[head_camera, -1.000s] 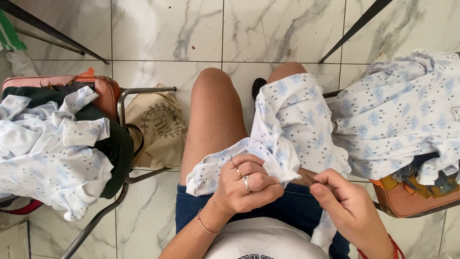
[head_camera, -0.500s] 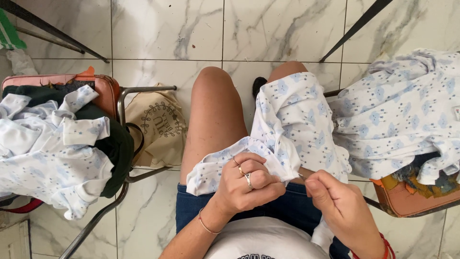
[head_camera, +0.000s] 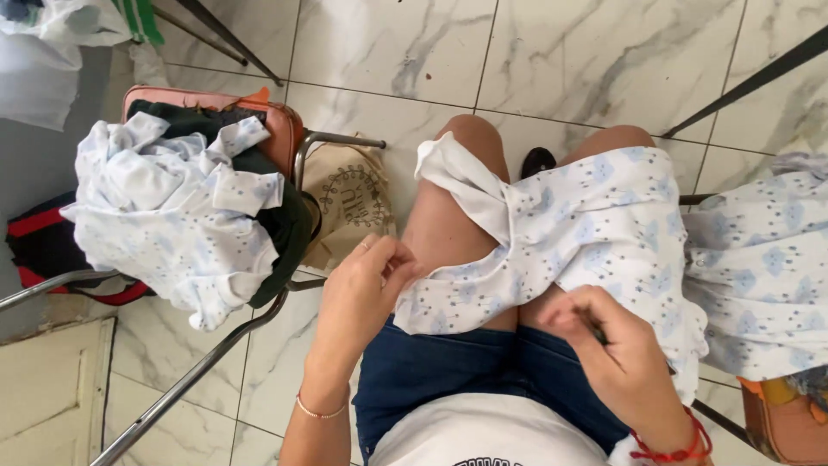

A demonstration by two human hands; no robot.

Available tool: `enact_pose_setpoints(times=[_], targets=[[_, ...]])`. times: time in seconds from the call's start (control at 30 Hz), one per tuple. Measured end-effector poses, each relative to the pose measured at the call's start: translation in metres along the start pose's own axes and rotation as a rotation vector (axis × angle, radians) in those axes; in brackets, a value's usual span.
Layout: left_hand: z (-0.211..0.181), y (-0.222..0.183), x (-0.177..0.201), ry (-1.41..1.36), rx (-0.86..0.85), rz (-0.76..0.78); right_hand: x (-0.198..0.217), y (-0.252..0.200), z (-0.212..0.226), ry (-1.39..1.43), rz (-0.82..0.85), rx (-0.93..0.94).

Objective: Trimming loose threads from baby garments using small snips

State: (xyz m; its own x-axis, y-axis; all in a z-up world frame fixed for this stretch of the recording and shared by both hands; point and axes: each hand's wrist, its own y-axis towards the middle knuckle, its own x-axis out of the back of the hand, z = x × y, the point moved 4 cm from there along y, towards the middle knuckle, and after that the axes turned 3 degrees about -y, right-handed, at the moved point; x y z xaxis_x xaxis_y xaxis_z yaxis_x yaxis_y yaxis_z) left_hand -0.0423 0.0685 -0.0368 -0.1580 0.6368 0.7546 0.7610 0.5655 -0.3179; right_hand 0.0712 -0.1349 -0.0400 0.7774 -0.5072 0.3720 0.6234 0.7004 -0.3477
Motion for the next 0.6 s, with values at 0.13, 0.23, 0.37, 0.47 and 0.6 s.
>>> enact_pose_setpoints(times=[0.13, 0.23, 0.37, 0.47, 0.6], targets=[[0.01, -0.024, 0.004, 0.088, 0.298, 0.164, -0.035, 0.035, 0.024, -0.056, 0.028, 0.358], [0.002, -0.035, 0.001, 0.025, 0.451, 0.408, -0.061, 0.058, 0.019, -0.223, 0.075, 0.539], [-0.001, -0.032, -0.025, -0.015, 0.376, 0.518, -0.081, 0.068, -0.003, -0.311, 0.371, 0.177], [0.007, -0.024, -0.033, 0.016, 0.398, 0.418, -0.073, 0.062, 0.011, -0.218, 0.384, -0.046], [0.005, -0.011, -0.038, 0.062, 0.476, 0.292, -0.059, 0.05, -0.001, -0.104, 0.278, -0.192]])
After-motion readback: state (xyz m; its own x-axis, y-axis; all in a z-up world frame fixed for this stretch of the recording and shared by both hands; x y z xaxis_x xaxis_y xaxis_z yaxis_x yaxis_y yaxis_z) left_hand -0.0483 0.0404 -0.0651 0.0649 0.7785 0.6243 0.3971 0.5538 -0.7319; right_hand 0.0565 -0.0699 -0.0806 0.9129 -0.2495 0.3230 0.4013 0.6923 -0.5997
